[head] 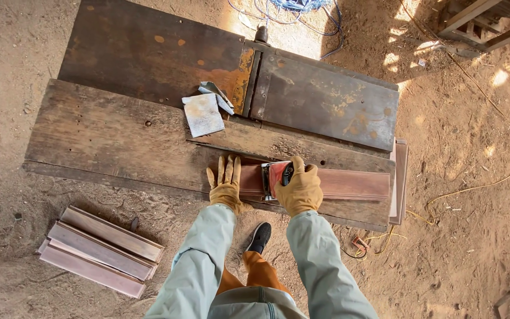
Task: Sanding a wooden plank using an electric orbital sander and a manual sanding block.
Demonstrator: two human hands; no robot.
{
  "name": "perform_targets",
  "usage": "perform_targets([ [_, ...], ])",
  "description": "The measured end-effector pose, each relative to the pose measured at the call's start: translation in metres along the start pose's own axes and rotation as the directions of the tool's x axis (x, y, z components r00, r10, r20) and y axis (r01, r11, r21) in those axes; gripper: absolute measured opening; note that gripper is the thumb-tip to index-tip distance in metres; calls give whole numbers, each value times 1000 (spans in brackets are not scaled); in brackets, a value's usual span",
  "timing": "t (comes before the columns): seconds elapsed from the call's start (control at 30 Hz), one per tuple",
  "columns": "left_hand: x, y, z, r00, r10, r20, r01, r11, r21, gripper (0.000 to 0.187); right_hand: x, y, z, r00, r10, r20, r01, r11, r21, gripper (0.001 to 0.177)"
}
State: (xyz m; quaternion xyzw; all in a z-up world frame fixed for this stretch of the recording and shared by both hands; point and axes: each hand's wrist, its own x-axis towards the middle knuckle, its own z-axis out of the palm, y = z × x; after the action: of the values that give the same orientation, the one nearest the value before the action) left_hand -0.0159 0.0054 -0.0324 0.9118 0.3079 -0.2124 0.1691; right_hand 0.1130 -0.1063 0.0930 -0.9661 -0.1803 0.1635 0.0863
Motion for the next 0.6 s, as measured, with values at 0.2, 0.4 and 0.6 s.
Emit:
perform_targets([
  [0.2, -3, 0, -10, 993, -9, 117, 17, 998, -67, 164, -12, -26, -10, 997, 59, 53, -58, 998, -22, 56],
  [0.4, -2, -5, 2, 999, 11, 39, -10, 999, -34, 165, -18, -37, -12, 991, 75, 112, -72, 997, -32, 59],
  [0.6, -10, 3, -25, 997, 15, 80, -12, 999, -37, 167, -14, -18, -9, 997, 73, 20, -73, 997, -20, 60],
])
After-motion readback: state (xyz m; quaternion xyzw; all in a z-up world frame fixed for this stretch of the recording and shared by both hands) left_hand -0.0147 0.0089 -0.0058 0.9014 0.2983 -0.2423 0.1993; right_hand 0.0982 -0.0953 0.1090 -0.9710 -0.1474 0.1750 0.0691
